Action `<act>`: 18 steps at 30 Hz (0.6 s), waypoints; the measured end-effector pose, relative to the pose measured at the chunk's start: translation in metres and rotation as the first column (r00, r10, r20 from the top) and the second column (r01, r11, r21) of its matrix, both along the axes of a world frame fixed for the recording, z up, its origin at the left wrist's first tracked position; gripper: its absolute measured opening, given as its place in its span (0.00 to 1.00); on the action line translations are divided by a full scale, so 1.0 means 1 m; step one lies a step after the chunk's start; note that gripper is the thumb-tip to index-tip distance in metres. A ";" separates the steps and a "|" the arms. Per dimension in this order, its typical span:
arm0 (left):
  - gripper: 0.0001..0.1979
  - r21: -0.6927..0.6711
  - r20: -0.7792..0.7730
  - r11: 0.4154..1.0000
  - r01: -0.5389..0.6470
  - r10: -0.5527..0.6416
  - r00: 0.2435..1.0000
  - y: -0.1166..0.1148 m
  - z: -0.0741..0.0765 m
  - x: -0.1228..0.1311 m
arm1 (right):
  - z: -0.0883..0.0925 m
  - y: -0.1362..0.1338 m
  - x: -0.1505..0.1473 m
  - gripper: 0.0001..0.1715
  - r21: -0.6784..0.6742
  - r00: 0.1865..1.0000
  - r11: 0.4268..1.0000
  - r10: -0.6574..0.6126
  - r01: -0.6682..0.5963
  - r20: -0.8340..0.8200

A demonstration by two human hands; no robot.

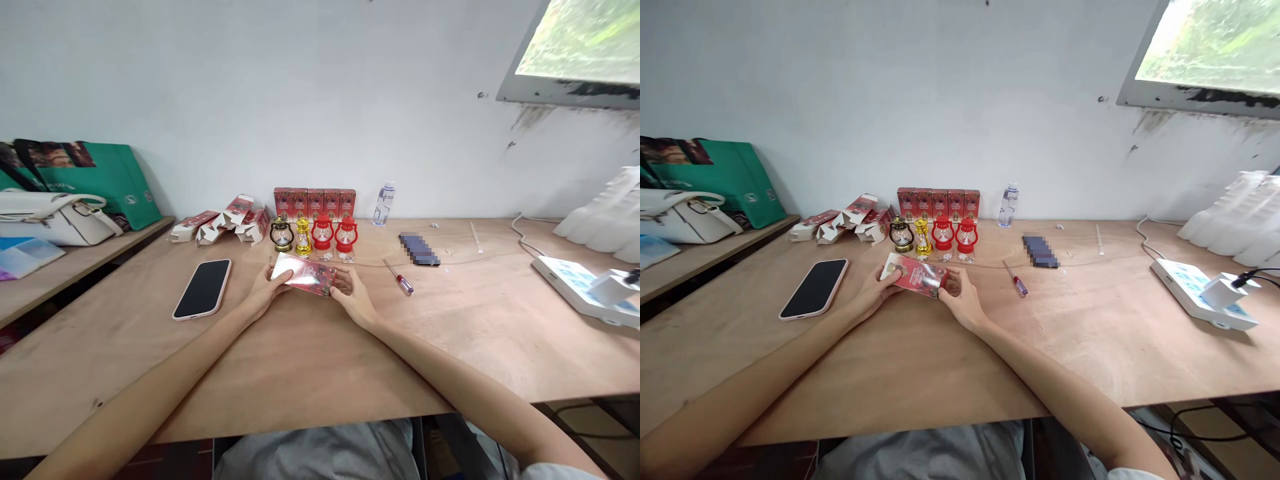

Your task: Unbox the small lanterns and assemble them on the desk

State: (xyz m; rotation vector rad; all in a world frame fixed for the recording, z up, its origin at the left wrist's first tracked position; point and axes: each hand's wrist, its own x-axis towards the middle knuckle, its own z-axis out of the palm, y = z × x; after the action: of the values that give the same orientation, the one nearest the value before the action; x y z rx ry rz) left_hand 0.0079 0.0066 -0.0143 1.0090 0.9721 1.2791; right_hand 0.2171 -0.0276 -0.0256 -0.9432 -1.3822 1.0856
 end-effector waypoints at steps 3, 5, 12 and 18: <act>0.24 0.016 -0.022 1.000 -0.014 0.014 1.000 0.001 -0.001 0.000 | -0.002 0.004 0.000 0.24 -0.031 0.999 0.999 -0.040 0.040 0.003; 0.24 0.018 -0.027 1.000 -0.006 0.007 1.000 0.000 -0.001 0.000 | -0.002 0.005 0.000 0.25 -0.043 0.998 0.997 -0.062 0.061 -0.019; 0.24 0.015 -0.017 1.000 -0.007 0.007 1.000 -0.003 0.002 0.002 | 0.000 0.003 -0.001 0.24 -0.052 0.998 0.998 -0.048 0.045 -0.051; 0.22 -0.048 0.098 0.999 -0.002 0.007 0.995 0.001 0.005 -0.004 | -0.001 0.007 0.008 0.17 -0.007 0.987 0.998 -0.064 0.064 -0.144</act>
State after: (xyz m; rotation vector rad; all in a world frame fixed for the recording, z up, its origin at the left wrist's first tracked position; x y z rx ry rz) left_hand 0.0038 0.0079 -0.0095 0.8992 0.9259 1.2907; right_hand 0.2250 -0.0204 -0.0262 -0.8869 -1.2246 1.0859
